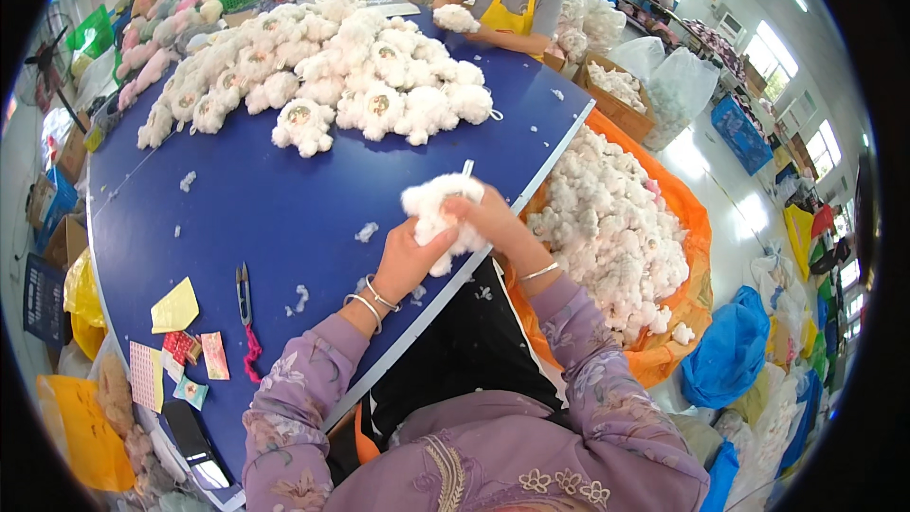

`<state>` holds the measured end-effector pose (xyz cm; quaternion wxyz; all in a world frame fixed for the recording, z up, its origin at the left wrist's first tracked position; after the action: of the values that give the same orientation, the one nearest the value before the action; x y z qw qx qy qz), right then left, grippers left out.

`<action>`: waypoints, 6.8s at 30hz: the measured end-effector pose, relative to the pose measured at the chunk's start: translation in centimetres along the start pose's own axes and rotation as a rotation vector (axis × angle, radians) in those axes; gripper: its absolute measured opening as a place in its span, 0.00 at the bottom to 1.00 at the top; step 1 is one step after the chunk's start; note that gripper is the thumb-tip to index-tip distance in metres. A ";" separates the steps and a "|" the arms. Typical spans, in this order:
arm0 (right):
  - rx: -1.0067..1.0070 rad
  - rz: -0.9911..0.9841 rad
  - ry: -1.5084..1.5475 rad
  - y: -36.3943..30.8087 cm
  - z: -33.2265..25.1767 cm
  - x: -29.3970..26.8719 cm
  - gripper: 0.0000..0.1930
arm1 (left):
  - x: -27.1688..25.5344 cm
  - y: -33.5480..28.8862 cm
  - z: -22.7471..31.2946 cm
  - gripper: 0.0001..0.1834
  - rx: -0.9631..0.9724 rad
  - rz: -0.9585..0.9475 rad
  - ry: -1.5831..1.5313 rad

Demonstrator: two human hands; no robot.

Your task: The person repeatedly picks up small white plush toys and stuffs them with white fiberfill by hand. They then place the stuffed toys on a blue table. The process is repeated continuously throughout the clip.

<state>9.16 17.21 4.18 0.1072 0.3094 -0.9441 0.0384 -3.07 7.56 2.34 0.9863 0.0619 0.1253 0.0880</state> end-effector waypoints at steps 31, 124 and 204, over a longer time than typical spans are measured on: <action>-0.337 0.141 -0.985 9.5 -1.1 -0.7 0.40 | 0.5 1.1 -2.2 0.09 0.011 0.005 -0.198; -0.068 0.065 0.069 -0.4 0.0 1.3 0.15 | -0.7 1.5 -1.2 0.23 -0.013 -0.059 -0.457; -0.311 -0.071 -0.804 13.0 0.4 -2.1 0.18 | -41.6 33.0 -17.1 0.31 0.023 0.379 0.538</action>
<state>3.02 28.86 3.24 -0.2225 0.3121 -0.8942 -0.2314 -52.33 33.60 0.46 0.8833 0.0699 0.3684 0.2815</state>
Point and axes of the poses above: each hand's wrist, its own y-axis towards the middle knuckle, its own x-axis out of the palm, z = x × y, the point moved 6 cm from there along y, towards the middle knuckle, and after that the axes turned 14 degrees about y, right-handed, at the moved point
